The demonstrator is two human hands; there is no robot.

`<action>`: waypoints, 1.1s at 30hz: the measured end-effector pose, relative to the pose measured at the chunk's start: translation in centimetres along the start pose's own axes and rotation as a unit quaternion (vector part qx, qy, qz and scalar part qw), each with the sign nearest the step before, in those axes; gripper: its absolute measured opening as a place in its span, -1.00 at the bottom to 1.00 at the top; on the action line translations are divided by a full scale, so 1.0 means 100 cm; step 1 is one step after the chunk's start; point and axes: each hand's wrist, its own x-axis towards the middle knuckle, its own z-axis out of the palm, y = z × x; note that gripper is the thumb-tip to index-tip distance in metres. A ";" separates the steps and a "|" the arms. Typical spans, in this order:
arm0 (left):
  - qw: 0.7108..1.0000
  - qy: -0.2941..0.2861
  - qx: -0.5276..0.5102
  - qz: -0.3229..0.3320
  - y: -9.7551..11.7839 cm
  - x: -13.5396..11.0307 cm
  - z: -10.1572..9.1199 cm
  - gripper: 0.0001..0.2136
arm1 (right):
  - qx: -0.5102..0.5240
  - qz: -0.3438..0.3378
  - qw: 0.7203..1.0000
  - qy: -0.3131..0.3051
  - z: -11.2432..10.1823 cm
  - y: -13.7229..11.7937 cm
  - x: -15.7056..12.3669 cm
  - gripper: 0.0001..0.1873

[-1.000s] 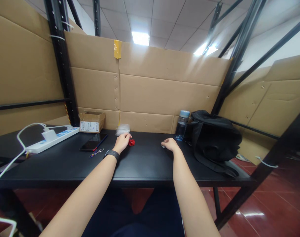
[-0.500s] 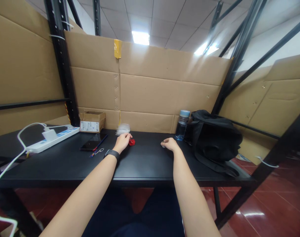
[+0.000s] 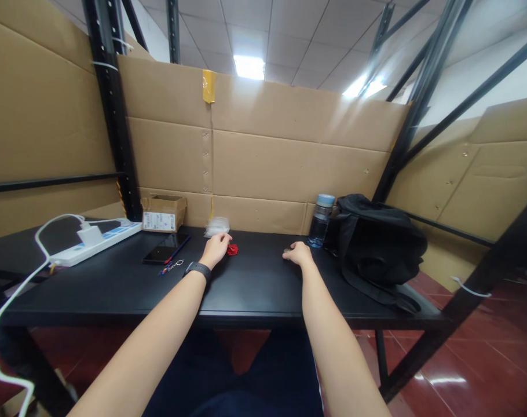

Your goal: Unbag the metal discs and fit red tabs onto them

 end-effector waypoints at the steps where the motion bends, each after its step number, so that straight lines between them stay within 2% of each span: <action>1: 1.000 0.000 -0.001 -0.001 0.000 0.000 0.000 -0.74 | -0.006 0.007 1.000 0.002 0.000 -0.002 -0.001 -0.35; 8: 1.000 -0.003 -0.010 0.004 -0.002 0.001 0.002 -0.74 | -0.033 0.012 0.999 -0.020 0.002 -0.016 -0.007 -0.39; 12: 1.000 -0.006 -0.008 0.003 -0.003 0.001 0.002 -0.73 | -0.056 0.005 0.998 -0.004 0.004 -0.023 -0.010 -0.39; 18: 1.000 -0.011 -0.001 -0.002 0.000 -0.001 0.000 -0.73 | -0.033 -0.003 0.999 -0.026 0.009 -0.021 -0.007 -0.62; 24: 1.000 -0.011 0.005 -0.002 0.004 -0.004 -0.002 -0.74 | -0.061 -0.074 0.995 0.005 0.018 -0.019 -0.009 -0.74; 33: 1.000 -0.018 0.011 -0.003 0.003 -0.003 -0.001 -0.73 | -0.099 -0.069 0.992 0.030 0.021 -0.026 -0.016 -0.78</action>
